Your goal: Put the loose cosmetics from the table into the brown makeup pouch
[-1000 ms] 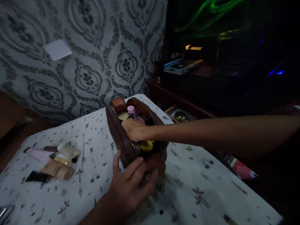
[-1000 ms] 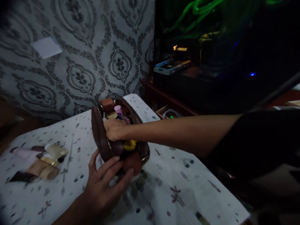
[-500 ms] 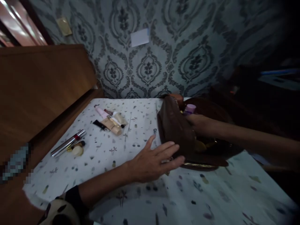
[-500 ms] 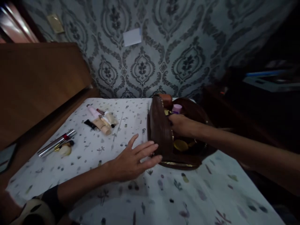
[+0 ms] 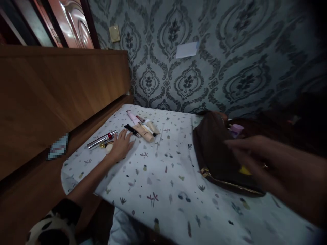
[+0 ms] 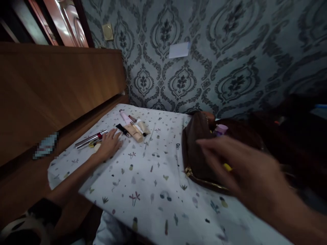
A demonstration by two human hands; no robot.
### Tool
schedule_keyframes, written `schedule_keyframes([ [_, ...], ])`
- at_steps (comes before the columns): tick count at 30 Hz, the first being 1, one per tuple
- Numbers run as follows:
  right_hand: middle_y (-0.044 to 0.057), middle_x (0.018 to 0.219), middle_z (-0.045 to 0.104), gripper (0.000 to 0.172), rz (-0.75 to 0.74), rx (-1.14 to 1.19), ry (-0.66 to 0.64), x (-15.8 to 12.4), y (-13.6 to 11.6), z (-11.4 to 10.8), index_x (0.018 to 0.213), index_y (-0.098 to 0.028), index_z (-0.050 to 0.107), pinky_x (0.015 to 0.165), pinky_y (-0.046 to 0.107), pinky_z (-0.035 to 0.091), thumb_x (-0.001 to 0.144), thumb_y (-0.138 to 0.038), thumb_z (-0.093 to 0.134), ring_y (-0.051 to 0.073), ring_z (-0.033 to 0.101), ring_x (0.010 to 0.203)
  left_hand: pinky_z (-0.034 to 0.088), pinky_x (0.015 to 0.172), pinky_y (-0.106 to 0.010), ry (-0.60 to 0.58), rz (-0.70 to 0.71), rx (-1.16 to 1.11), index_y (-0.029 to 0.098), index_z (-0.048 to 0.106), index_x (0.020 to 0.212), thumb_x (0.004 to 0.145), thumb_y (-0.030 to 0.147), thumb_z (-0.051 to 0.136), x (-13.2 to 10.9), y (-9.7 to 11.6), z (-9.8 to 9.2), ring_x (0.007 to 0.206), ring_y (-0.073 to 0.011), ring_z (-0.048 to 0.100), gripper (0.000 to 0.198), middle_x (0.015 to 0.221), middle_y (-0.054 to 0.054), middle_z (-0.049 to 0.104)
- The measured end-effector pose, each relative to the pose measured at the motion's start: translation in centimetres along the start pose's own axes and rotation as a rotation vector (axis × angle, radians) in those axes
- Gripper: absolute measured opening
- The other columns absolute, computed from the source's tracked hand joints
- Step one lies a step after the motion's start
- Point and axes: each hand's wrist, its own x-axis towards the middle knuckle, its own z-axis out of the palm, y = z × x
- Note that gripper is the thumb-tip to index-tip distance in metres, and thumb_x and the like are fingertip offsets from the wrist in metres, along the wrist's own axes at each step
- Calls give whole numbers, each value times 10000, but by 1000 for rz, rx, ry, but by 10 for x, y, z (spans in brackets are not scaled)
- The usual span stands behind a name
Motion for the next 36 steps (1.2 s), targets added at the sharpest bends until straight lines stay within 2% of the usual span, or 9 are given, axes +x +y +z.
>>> schedule_keyframes([
  [4,133,862,712,320,-338,439,-42,-9,-55,44,1079,-220,711,656,294,553,1006,-293,408,193,695,731,271,1146,-683,-5,19,-12,146,418,1461,1032,365,381,8,6,8,1503,-346,264,483,1595,-204,336],
  [6,112,883,719,315,-288,573,-111,-6,-72,74,1026,-191,703,595,287,537,989,-316,416,170,672,650,245,1161,-683,-14,49,-11,182,408,1477,1026,385,396,11,13,13,1519,-323,235,494,1620,-166,305],
  [10,81,776,719,333,34,880,-300,6,-90,130,943,-178,709,553,300,521,882,-464,550,194,663,639,150,1215,-639,-4,54,-2,221,390,1501,1024,421,396,12,9,13,1541,-267,175,517,1641,-112,279],
  [13,61,652,678,462,324,1190,-370,14,-97,157,919,-156,701,508,298,489,741,-582,679,172,594,529,156,1189,-677,7,-57,-2,200,386,1509,1030,431,363,8,-24,5,1536,-309,177,533,1642,-143,261],
  [16,52,645,658,508,479,1350,-306,14,-102,170,889,-154,689,509,285,461,654,-598,763,148,560,524,209,1109,-749,-3,-187,-11,198,454,1470,1039,439,293,-4,-72,-6,1506,-392,224,520,1617,-198,287],
  [20,37,627,631,511,473,1346,-272,6,-105,173,879,-155,683,514,280,446,663,-612,758,139,537,531,312,1115,-638,-101,-149,-42,296,501,1442,1033,497,277,-34,-126,-20,1472,-353,315,507,1577,-139,380],
  [23,39,633,627,488,409,1276,-280,0,-105,173,903,-150,693,541,282,455,726,-604,705,146,545,561,332,1140,-547,-194,-47,-59,353,518,1424,995,489,412,-54,-145,-25,1450,-299,365,463,1555,-92,420],
  [29,60,707,649,456,366,1227,-280,-4,-102,180,937,-146,688,565,292,468,775,-570,645,166,578,606,207,1137,-695,-56,54,63,280,491,1450,959,359,455,-68,-130,-19,1518,-383,186,499,1621,-143,291],
  [36,49,717,642,381,299,1165,-284,-6,-99,183,962,-157,685,579,289,457,847,-501,564,173,585,633,218,1212,-570,-25,212,106,187,381,1526,1032,442,369,-75,-73,9,1519,-334,236,556,1577,-194,373],
])
